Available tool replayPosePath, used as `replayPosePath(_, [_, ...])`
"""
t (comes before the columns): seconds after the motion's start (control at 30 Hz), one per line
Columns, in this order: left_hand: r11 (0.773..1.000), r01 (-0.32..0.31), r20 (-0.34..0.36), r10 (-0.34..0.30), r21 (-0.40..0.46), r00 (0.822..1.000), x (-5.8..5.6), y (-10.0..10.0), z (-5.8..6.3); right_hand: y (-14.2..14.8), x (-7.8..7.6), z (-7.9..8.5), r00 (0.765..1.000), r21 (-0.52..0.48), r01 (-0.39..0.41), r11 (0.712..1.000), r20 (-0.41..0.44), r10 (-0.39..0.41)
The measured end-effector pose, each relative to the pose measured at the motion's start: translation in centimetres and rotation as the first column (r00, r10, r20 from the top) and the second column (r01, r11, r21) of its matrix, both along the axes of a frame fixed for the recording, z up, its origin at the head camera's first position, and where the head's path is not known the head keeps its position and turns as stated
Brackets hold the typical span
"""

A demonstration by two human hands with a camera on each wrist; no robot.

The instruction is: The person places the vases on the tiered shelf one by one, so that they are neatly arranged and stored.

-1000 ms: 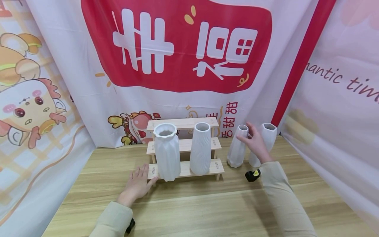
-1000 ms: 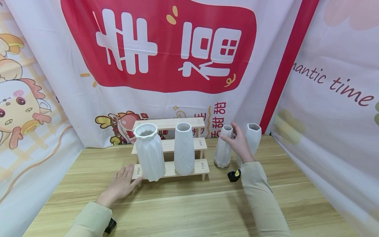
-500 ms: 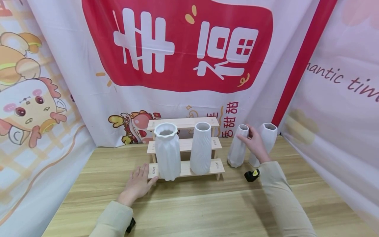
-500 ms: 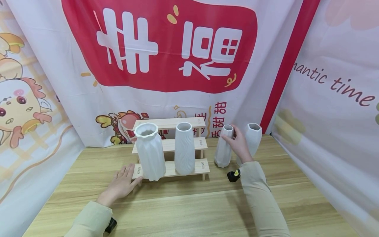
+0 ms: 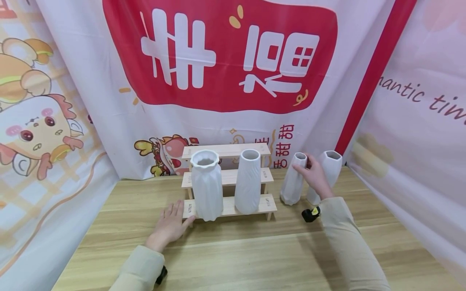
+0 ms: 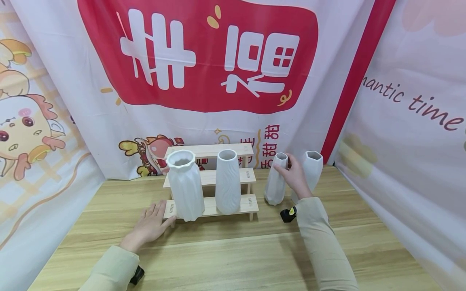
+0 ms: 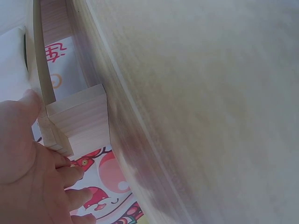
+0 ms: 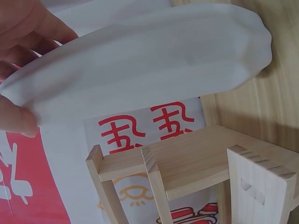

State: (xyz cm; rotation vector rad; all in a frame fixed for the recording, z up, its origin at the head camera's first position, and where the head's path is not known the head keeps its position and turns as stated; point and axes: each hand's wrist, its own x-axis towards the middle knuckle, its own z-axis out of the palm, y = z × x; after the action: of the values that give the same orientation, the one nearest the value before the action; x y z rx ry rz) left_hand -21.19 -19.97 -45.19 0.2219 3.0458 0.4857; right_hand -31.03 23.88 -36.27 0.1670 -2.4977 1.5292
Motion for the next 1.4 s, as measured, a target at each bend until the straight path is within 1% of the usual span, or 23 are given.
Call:
replayPosePath(0.17, [1.0, -0.002, 0.005, 0.002, 0.002, 1.0, 0.0, 0.0, 0.0, -0.1, -0.1, 0.3, 1.0, 0.025, 0.011, 1.0, 0.021, -0.012])
replayPosePath(0.4, [1.0, -0.004, 0.0, 0.004, -0.014, 1.0, -0.1, -0.2, -0.1, -0.1, -0.1, 0.8, 0.999, 0.067, 0.017, 0.998, 0.026, -0.019])
replayPosePath(0.57, [1.0, 0.001, -0.001, -0.001, -0.023, 1.0, -0.1, -0.1, -0.1, -0.2, -0.1, 1.4, 1.0, 0.09, 0.016, 0.996, 0.02, -0.018])
replayPosePath(0.73, [1.0, 0.0, -0.003, 0.0, -0.024, 1.0, -0.1, -0.1, 0.1, -0.4, 0.1, 2.4, 1.0, 0.113, 0.019, 0.993, 0.012, -0.02])
replayPosePath(0.87, [1.0, -0.004, 0.004, 0.004, -0.022, 1.0, 0.1, 0.0, 0.2, -0.7, 0.3, 3.5, 1.0, 0.139, 0.011, 0.99, 0.0, -0.011])
replayPosePath(1.0, [1.0, -0.005, 0.001, 0.005, -0.02, 1.0, 0.2, 0.1, 0.3, -0.9, 0.5, 4.9, 0.999, 0.142, 0.006, 0.99, -0.04, 0.0])
replayPosePath(1.17, [1.0, -0.005, 0.001, 0.005, -0.012, 1.0, 0.1, 0.1, 0.3, -1.5, 0.9, 7.0, 0.997, 0.133, -0.008, 0.991, -0.077, 0.018])
replayPosePath(1.4, [1.0, -0.003, 0.0, 0.003, -0.006, 1.0, 0.3, 0.1, 0.4, -2.5, 1.7, 9.9, 0.995, 0.141, -0.016, 0.99, -0.097, 0.03])
